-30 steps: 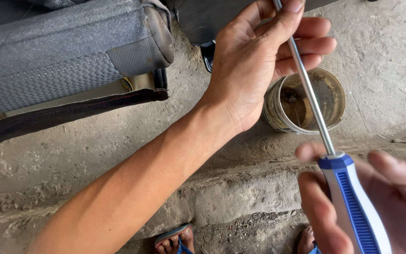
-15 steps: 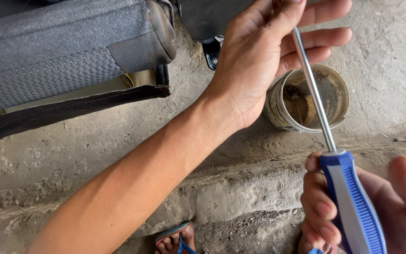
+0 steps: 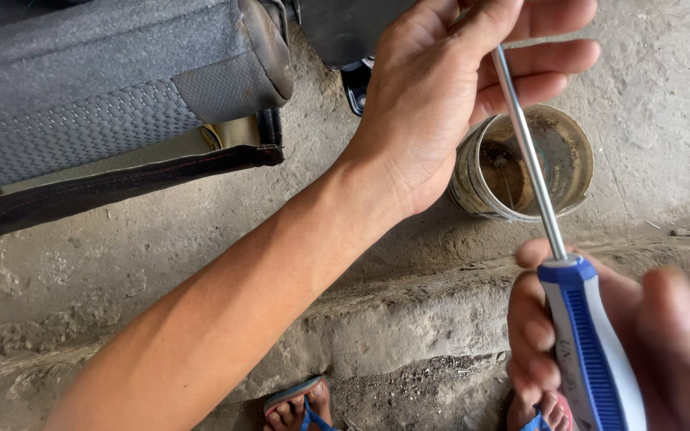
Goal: The person uses a screwdriver to loosen and remove screws from a black plastic bracket attached to the underside of a chair. They detach the bracket and place it into a small bucket on the floor, then continue unscrewing another fastener on the chair frame.
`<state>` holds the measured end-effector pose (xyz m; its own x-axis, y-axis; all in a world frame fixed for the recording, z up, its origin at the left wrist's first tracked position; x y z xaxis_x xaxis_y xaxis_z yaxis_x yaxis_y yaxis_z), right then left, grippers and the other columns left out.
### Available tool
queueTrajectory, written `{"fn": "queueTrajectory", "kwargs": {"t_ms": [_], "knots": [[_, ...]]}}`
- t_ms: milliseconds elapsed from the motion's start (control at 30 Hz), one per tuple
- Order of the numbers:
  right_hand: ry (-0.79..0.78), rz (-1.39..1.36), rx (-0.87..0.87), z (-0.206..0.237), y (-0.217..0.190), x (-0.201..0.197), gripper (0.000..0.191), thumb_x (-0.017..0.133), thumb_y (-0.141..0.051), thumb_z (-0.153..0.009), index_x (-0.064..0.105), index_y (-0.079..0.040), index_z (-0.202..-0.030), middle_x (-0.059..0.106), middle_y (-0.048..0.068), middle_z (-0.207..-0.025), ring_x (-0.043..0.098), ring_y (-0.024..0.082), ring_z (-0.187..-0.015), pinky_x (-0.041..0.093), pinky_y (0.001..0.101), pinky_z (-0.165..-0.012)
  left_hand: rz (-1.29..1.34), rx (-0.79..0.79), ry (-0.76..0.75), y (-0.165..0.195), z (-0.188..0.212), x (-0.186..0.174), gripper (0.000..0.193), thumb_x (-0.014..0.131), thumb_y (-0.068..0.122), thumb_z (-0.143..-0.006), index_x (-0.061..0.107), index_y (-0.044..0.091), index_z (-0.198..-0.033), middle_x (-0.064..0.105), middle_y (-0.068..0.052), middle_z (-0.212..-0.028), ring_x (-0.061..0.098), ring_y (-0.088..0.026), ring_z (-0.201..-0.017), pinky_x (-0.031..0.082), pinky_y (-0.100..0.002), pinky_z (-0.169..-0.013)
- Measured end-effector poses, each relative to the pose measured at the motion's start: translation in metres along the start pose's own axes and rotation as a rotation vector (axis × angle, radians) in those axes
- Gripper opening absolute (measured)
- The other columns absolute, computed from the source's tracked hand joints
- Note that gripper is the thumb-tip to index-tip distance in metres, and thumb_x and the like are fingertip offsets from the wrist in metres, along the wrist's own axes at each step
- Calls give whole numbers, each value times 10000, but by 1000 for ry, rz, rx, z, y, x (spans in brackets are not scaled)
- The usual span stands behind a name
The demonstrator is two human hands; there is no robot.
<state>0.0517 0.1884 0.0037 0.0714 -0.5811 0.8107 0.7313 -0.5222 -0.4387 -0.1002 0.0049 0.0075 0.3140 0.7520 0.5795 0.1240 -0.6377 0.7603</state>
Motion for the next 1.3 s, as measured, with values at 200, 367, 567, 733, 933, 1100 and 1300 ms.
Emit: {"fn": "queueTrajectory", "kwargs": {"t_ms": [200,367,567,733,933,1100,1300], "knots": [[80,81,147,-7,-3,-2,577,682,-201,-1015,432,101,-1437,608,271,-969,675,378,-875,594,521,-761,162,24,-91,1,2,2,300,478,272,-1257,677,49,-1236,778,-139,-1172,786,-280,-1090,687,-386,-975],[441,451,4,-7,-7,-24,574,786,-90,-922,496,124,-1368,508,178,-855,599,309,-746,547,444,-635,-124,-99,110,-6,6,2,227,508,232,-1148,647,66,-1215,769,-174,-1155,794,-312,-1008,715,-394,-878],[-131,-165,138,-4,8,17,682,682,-327,-995,372,58,-1465,576,243,-978,654,362,-885,558,499,-788,112,-31,-4,-4,2,7,267,501,252,-1205,664,40,-1201,770,-179,-1130,790,-299,-1030,703,-385,-902],[-175,-335,216,9,28,16,598,598,-352,-1032,391,96,-1369,604,258,-951,650,357,-882,537,522,-797,128,3,-32,-4,-1,6,265,523,249,-1238,669,31,-1203,766,-170,-1135,786,-299,-1039,696,-394,-908],[202,740,255,19,11,-71,702,827,-347,-824,459,54,-1269,620,235,-910,658,370,-855,624,515,-739,-135,-18,88,-2,0,-2,230,545,270,-1175,675,81,-1194,789,-130,-1104,810,-258,-1002,712,-354,-841],[295,592,236,16,18,-74,575,782,-250,-921,401,73,-1205,513,226,-836,575,411,-753,536,565,-685,-14,31,72,-6,-2,-2,234,538,267,-1193,665,71,-1209,782,-138,-1102,800,-266,-1001,712,-364,-850],[-101,-179,257,13,18,-3,709,641,-375,-1004,342,89,-1449,573,254,-1076,640,377,-991,544,514,-881,152,32,-41,-7,-5,-3,354,463,280,-1263,682,8,-1206,782,-158,-1126,785,-284,-1063,683,-375,-919]]}}
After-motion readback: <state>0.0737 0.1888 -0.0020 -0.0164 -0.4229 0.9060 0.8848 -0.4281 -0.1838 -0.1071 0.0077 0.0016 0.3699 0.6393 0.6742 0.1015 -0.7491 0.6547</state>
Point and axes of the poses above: each hand's wrist, its own z-axis away from the middle knuckle, its own x-axis out of the palm, y = z × x, the point moved 6 cm from there along -z, towards the middle knuckle
